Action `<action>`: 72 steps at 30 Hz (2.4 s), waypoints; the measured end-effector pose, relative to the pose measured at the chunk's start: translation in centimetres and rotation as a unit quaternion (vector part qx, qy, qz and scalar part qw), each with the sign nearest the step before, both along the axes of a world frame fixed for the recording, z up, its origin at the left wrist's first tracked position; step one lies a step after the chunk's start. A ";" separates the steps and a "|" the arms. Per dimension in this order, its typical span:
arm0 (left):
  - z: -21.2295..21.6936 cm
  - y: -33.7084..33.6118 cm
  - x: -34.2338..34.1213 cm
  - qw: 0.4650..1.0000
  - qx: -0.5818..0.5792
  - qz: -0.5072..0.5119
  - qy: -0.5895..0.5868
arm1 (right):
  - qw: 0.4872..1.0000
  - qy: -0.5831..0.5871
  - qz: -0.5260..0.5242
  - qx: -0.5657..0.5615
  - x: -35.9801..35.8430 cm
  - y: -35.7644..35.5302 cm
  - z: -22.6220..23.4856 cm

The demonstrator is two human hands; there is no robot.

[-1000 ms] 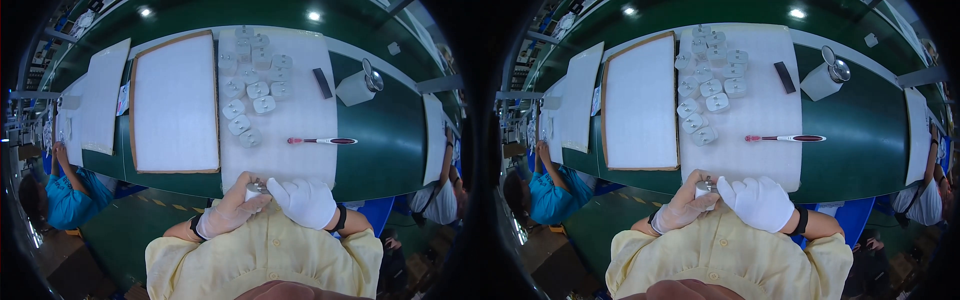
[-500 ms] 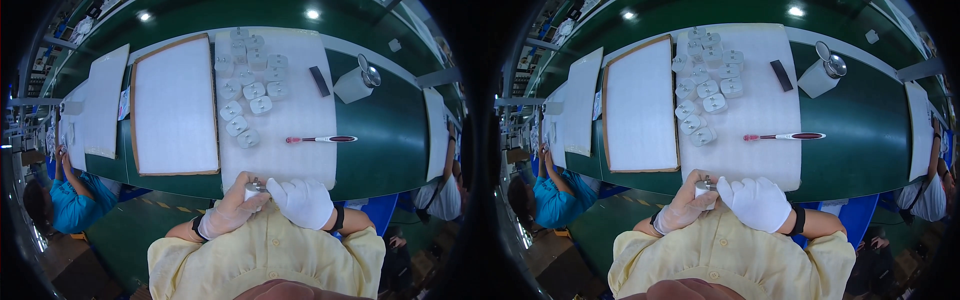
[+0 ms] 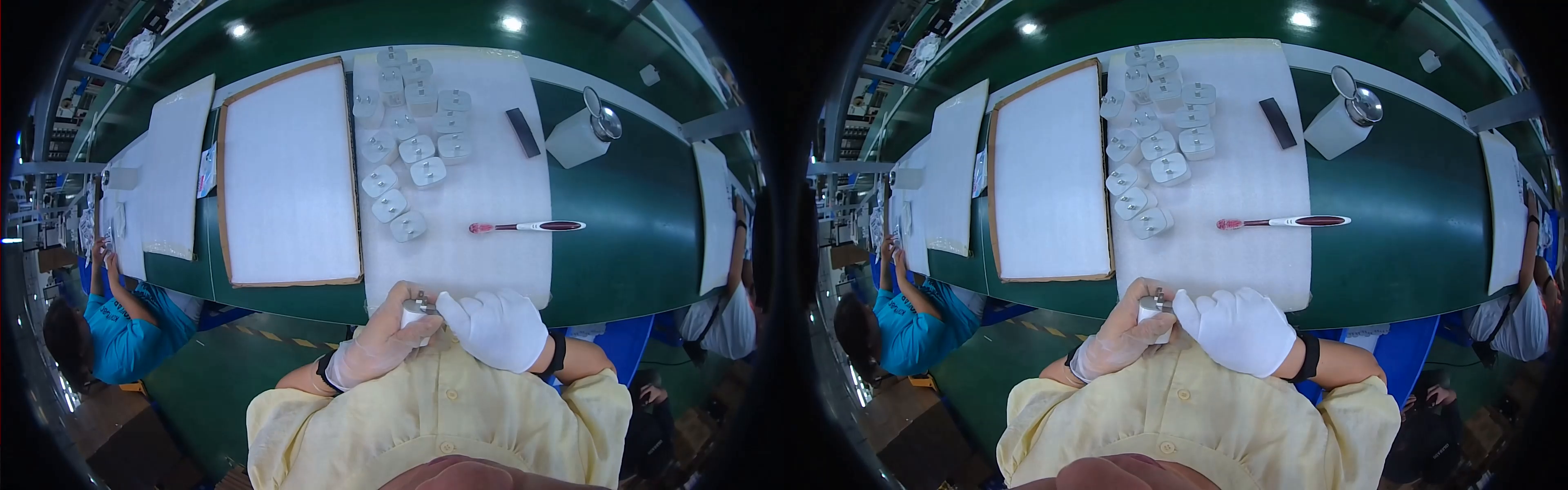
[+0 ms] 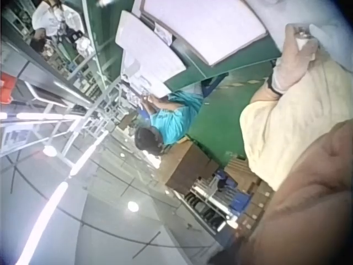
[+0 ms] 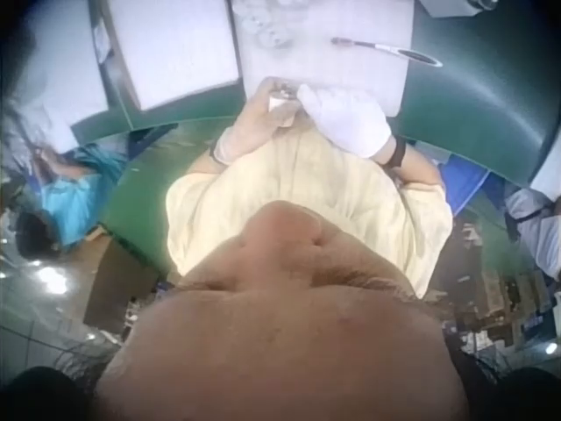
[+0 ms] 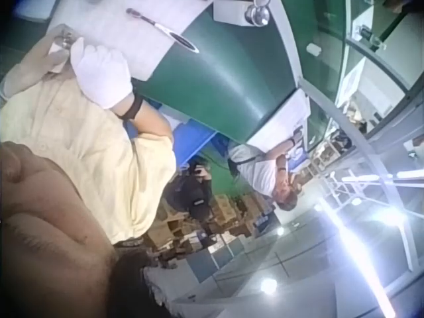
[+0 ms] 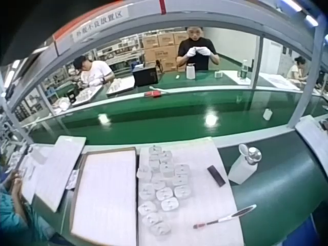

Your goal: Inspecting and wiping down white plastic electronic housing components at an assembly station.

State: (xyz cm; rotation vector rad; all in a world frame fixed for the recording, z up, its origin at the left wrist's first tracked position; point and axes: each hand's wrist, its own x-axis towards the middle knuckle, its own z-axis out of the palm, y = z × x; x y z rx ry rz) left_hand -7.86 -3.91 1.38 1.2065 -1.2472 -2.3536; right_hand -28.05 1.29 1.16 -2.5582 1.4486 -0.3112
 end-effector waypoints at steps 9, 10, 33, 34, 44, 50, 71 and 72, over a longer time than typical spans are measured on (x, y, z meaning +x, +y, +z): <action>-0.2 0.4 -0.1 0.999 -0.045 -0.003 -0.008 | 1.000 0.019 -0.003 -0.006 0.2 0.3 -0.1; -0.1 0.3 -0.2 0.999 -0.048 -0.005 -0.013 | 1.000 0.017 -0.013 -0.015 0.4 0.3 -0.1; 0.1 -0.1 0.2 0.999 0.029 -0.024 -0.013 | 0.999 -0.007 0.008 0.043 -0.4 -0.5 0.4; 0.1 -0.1 0.2 0.999 0.015 -0.031 -0.017 | 0.999 -0.022 0.007 0.046 -0.5 -0.6 0.4; 0.6 -0.2 0.1 0.999 -0.024 -0.019 -0.009 | 0.999 -0.015 0.008 0.035 0.0 -0.8 1.3; 0.6 -0.2 0.1 0.999 -0.036 -0.023 0.001 | 0.999 0.006 0.015 0.029 0.0 -0.6 0.9; -1.0 0.5 0.2 0.998 -0.047 0.015 0.036 | 1.000 0.003 -0.018 0.011 0.5 -0.2 -0.5; -1.1 0.5 0.2 0.998 -0.047 0.017 0.038 | 1.000 -0.005 -0.010 0.012 0.4 -0.3 -0.5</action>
